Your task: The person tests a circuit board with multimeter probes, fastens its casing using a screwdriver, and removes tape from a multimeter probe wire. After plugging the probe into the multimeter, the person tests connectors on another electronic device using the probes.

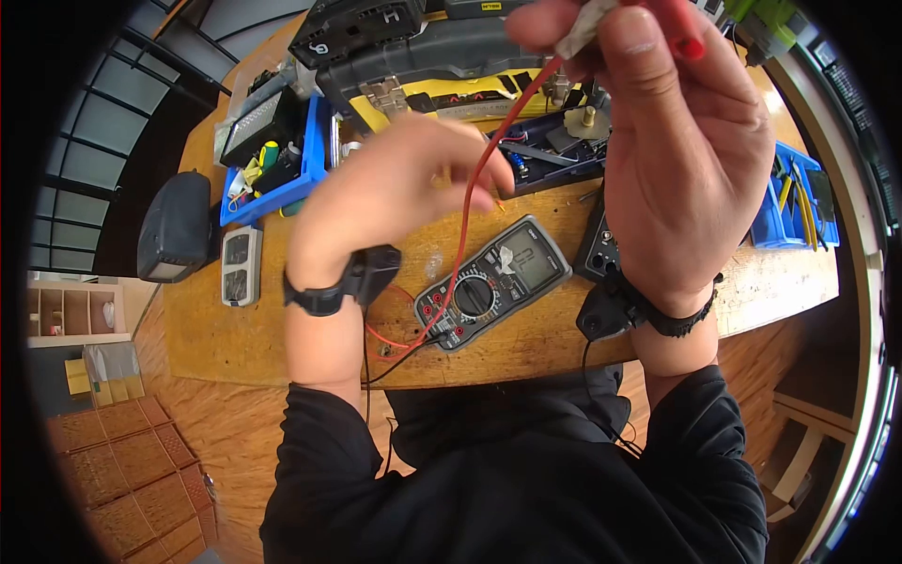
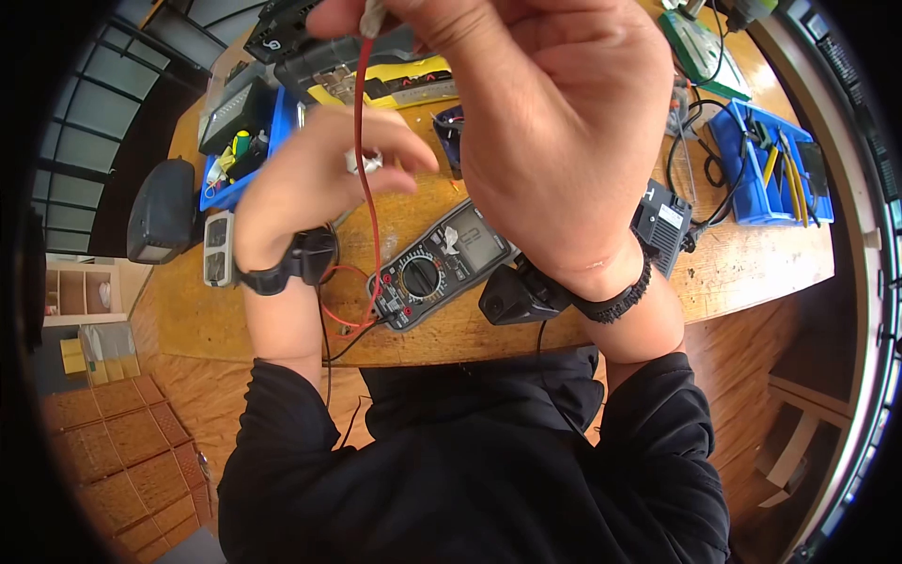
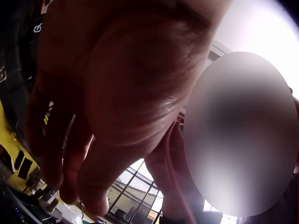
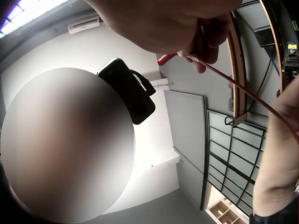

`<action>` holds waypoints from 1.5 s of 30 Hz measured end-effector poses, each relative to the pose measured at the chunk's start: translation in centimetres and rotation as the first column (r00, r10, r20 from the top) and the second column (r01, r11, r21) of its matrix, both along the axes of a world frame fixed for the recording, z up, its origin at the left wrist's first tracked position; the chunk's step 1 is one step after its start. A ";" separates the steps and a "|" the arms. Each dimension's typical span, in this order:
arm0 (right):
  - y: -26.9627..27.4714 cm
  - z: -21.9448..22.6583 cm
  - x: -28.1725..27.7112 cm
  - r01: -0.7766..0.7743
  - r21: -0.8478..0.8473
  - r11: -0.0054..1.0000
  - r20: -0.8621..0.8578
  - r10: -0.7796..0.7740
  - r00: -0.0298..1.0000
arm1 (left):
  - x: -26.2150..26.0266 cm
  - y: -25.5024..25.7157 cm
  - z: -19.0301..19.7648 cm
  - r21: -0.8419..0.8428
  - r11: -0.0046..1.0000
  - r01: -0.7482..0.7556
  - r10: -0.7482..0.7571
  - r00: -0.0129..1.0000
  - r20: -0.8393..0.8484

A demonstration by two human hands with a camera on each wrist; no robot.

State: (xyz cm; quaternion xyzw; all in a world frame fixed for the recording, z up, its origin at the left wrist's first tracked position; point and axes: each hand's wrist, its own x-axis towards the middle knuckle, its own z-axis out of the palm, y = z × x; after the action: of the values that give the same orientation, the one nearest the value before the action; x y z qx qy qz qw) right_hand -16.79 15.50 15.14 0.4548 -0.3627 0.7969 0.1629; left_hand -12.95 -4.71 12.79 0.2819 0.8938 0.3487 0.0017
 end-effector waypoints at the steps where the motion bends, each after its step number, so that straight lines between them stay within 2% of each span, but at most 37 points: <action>1: -0.1 0.2 0.4 0.001 -0.002 1.000 -0.004 -0.001 1.000 | -0.2 0.4 -1.0 -0.002 1.000 0.001 -0.001 1.000 -0.004; 3: -0.4 0.4 1.0 0.008 0.003 1.000 0.052 -0.008 0.999 | -0.5 1.6 -2.2 -0.195 0.971 0.137 -0.096 0.974 0.206; 7: -0.9 0.4 1.9 0.025 0.018 1.000 0.178 -0.028 0.984 | -0.5 2.5 -4.4 -0.329 0.936 0.129 -0.116 0.992 0.058; 11: -1.3 0.4 2.4 0.036 0.040 0.999 0.300 -0.046 0.953 | -0.6 3.1 -4.9 -0.363 0.926 0.100 -0.068 0.993 0.099; 16: -1.7 0.4 2.6 0.042 0.066 0.997 0.440 -0.067 0.896 | -0.6 3.5 -5.2 -0.361 0.924 0.124 -0.082 0.988 0.129; 17: -1.0 0.1 1.8 0.043 0.065 0.997 0.438 -0.067 0.896 | -0.6 3.5 -5.4 -0.359 0.924 0.131 -0.091 0.988 0.127; 18: 0.2 -0.5 0.2 0.032 0.191 0.981 0.269 -0.083 0.959 | -0.6 3.4 -5.4 -0.360 0.924 0.130 -0.091 0.988 0.123; 19: 0.9 -0.9 -0.7 0.045 0.312 0.949 0.085 -0.075 0.994 | -0.6 3.2 -5.4 -0.323 0.932 0.165 -0.131 0.983 0.125; 21: 0.6 -0.1 0.4 -0.058 0.292 0.955 0.203 -0.002 0.979 | -1.2 2.4 -4.3 -0.196 0.958 0.207 -0.189 0.976 0.105; 22: 0.4 -0.2 0.7 -0.126 0.243 0.962 0.269 0.058 0.961 | -1.2 2.1 -3.3 -0.156 0.981 0.118 -0.113 0.993 0.035; 23: 0.7 -0.1 0.6 -0.135 0.307 0.942 0.287 0.044 0.957 | -1.0 2.0 -2.2 -0.107 0.994 0.031 -0.035 0.999 -0.031; 25: 0.8 0.2 1.0 -0.173 0.343 0.923 0.383 0.031 0.923 | -1.0 1.7 -1.3 0.224 0.958 -0.178 0.207 0.972 -0.114; 26: 0.6 0.1 0.9 -0.185 0.325 0.928 0.378 0.051 0.924 | -0.6 1.0 -0.4 0.232 0.937 -0.260 0.297 0.944 -0.141; 27: 0.5 0.0 0.8 -0.197 0.308 0.931 0.375 0.071 0.924 | -0.6 0.7 0.0 0.233 0.937 -0.259 0.300 0.941 -0.158; 28: 0.4 0.1 0.7 -0.182 0.328 0.927 0.347 0.061 0.936 | -0.7 0.4 0.2 0.457 0.849 -0.264 0.362 0.922 -0.140; 29: 0.3 0.1 0.7 -0.182 0.330 0.926 0.340 0.063 0.938 | -0.5 0.2 0.3 0.655 0.712 -0.253 0.414 0.905 -0.101; 30: 0.2 0.0 0.7 -0.200 0.322 0.925 0.373 0.070 0.925 | -0.1 0.0 0.5 0.753 0.629 -0.194 0.386 0.919 -0.085; 31: 0.1 -0.1 0.8 -0.219 0.313 0.924 0.408 0.077 0.910 | 0.2 0.1 0.7 0.754 0.627 -0.194 0.388 0.918 -0.086; 33: 0.0 0.2 1.0 -0.209 0.339 0.917 0.429 0.047 0.902 | 1.2 0.3 1.3 0.853 0.496 -0.162 0.395 0.917 -0.055; 34: 0.0 -0.1 0.8 -0.205 0.333 0.921 0.440 0.041 0.897 | 1.7 0.4 1.6 0.873 0.467 -0.141 0.378 0.924 -0.052; 38: -0.3 -0.5 0.4 -0.177 0.347 0.921 0.452 0.001 0.892 | 2.2 1.3 2.0 0.871 0.466 -0.155 0.427 0.902 -0.068; 41: -0.5 -0.9 0.4 -0.207 0.296 0.933 0.452 0.054 0.890 | 2.3 1.4 2.0 0.866 0.479 -0.146 0.424 0.902 -0.083; 45: -0.7 -1.1 0.3 -0.198 0.303 0.932 0.429 0.052 0.902 | 2.5 1.3 1.9 0.837 0.518 -0.176 0.459 0.883 -0.098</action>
State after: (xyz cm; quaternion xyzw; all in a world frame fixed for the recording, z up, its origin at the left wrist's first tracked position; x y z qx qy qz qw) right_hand -16.45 14.79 14.06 0.3193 -0.4905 0.8093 -0.0505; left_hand -10.47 -3.42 14.68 0.1312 0.6599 0.6620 -0.3303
